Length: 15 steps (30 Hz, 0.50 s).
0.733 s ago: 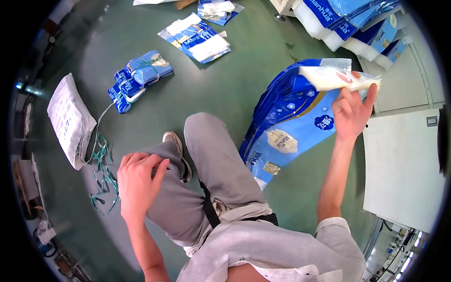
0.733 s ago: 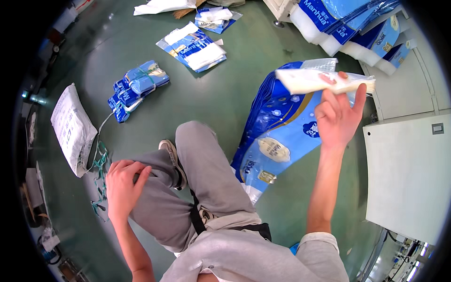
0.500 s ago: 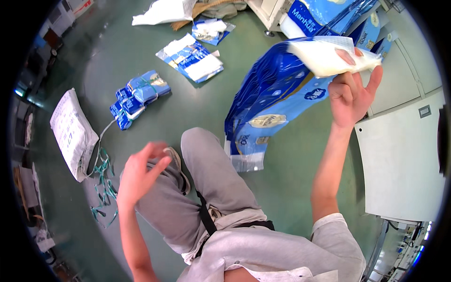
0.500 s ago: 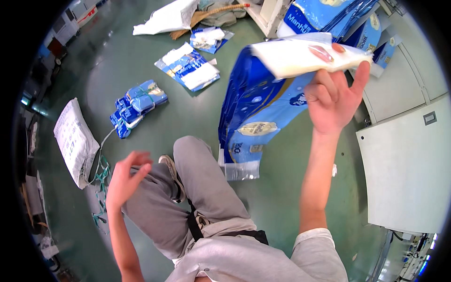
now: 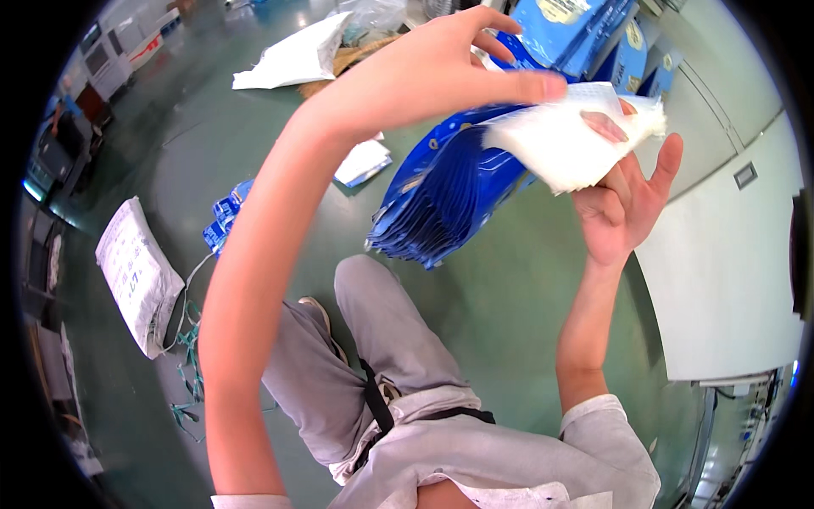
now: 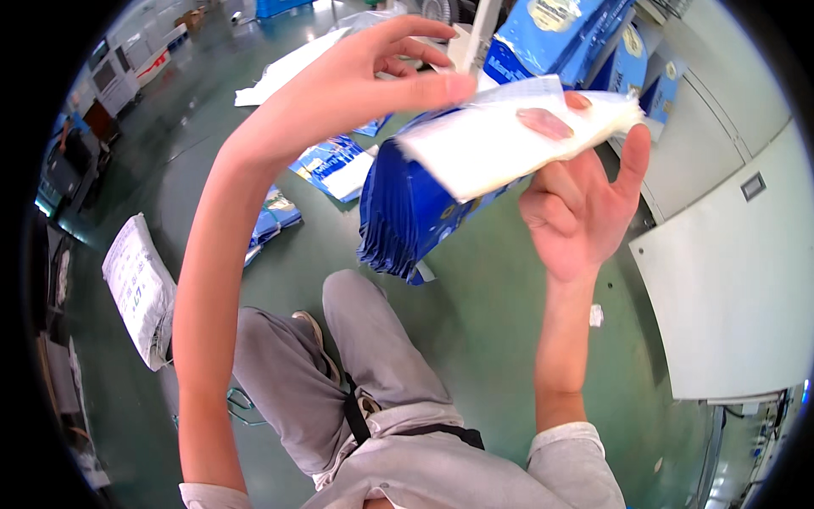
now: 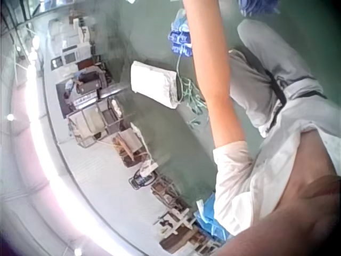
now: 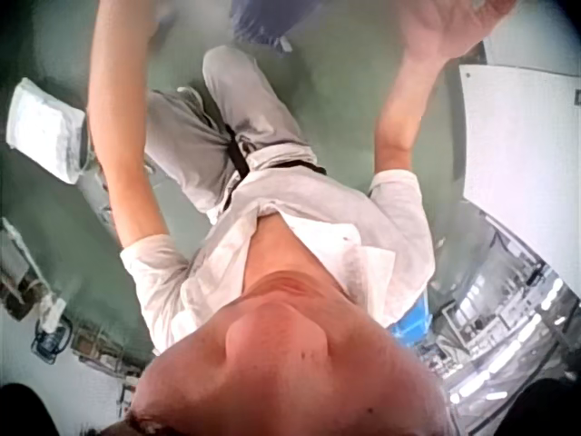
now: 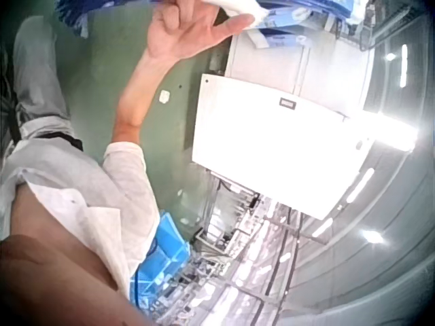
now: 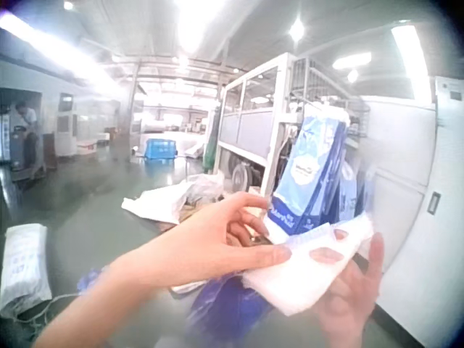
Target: The person removes a plastic tie from a bundle of plastic bags on the floor, unfolds several individual bags, and hangs them onto a metal rack.
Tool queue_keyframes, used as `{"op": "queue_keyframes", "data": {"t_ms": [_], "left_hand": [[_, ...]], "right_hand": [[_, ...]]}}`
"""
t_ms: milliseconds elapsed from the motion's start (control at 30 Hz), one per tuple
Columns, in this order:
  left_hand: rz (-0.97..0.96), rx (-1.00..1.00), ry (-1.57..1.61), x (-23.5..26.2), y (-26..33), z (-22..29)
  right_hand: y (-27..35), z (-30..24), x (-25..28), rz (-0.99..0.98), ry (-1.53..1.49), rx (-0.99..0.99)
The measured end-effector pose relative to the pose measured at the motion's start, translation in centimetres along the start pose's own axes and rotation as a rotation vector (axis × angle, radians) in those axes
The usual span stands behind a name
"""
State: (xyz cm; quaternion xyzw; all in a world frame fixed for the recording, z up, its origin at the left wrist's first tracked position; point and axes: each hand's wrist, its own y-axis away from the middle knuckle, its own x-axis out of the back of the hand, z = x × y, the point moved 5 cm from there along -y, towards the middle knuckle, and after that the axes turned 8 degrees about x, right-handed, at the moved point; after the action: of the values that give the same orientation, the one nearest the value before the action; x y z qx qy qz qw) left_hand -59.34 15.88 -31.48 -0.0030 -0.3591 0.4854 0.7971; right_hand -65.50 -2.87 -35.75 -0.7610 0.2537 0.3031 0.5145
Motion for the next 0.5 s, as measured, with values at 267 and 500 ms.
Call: {"op": "queue_keyframes", "data": {"t_ms": [267, 500], "left_hand": [[-0.446, 0.108, 0.479, -2.8, -1.5, 0.4], [0.070, -0.250, 0.458, 0.0, 0.5, 3.7]], "right_hand": [[1.5, 0.2, -3.2, -0.025, -0.052, -0.031], [-0.2, -0.1, -4.6, 0.052, -0.040, 0.056]]}}
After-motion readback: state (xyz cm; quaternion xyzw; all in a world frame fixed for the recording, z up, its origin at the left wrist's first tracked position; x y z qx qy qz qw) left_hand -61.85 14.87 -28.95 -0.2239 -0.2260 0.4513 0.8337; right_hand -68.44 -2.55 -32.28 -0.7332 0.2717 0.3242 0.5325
